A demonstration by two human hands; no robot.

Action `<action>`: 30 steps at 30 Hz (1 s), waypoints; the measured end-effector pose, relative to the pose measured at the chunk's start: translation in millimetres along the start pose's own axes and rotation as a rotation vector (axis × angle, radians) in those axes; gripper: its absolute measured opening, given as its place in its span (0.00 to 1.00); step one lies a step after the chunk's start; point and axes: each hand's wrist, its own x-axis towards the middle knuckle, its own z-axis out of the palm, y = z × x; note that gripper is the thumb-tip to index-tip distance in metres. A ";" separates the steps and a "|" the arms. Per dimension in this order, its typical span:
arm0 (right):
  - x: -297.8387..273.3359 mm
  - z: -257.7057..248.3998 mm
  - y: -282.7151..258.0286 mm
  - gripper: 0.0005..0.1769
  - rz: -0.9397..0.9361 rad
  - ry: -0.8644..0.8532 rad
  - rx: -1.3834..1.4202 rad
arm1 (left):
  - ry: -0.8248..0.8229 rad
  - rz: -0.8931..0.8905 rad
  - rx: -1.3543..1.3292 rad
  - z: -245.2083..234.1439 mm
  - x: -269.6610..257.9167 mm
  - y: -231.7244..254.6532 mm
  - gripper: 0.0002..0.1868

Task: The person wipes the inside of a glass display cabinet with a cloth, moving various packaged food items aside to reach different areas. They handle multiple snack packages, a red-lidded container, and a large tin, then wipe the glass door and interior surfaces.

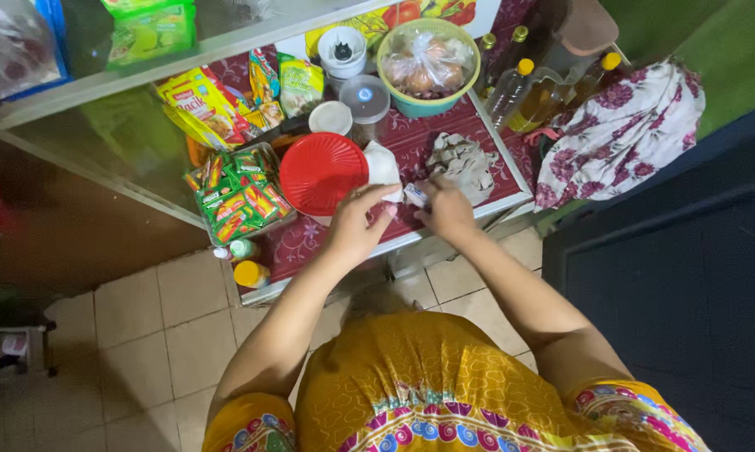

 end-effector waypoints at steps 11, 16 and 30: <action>5.7 -12.8 0.8 0.19 -0.009 0.184 0.139 | 0.072 -0.339 -0.116 -0.6 -38.8 -12.0 0.18; 26.6 -68.5 -40.4 0.21 -0.082 0.289 0.331 | 0.176 -0.394 -0.092 -28.8 -30.2 10.4 0.19; 125.5 -222.0 -251.9 0.24 -0.746 0.688 0.321 | 0.508 0.194 0.510 -218.5 27.6 142.3 0.21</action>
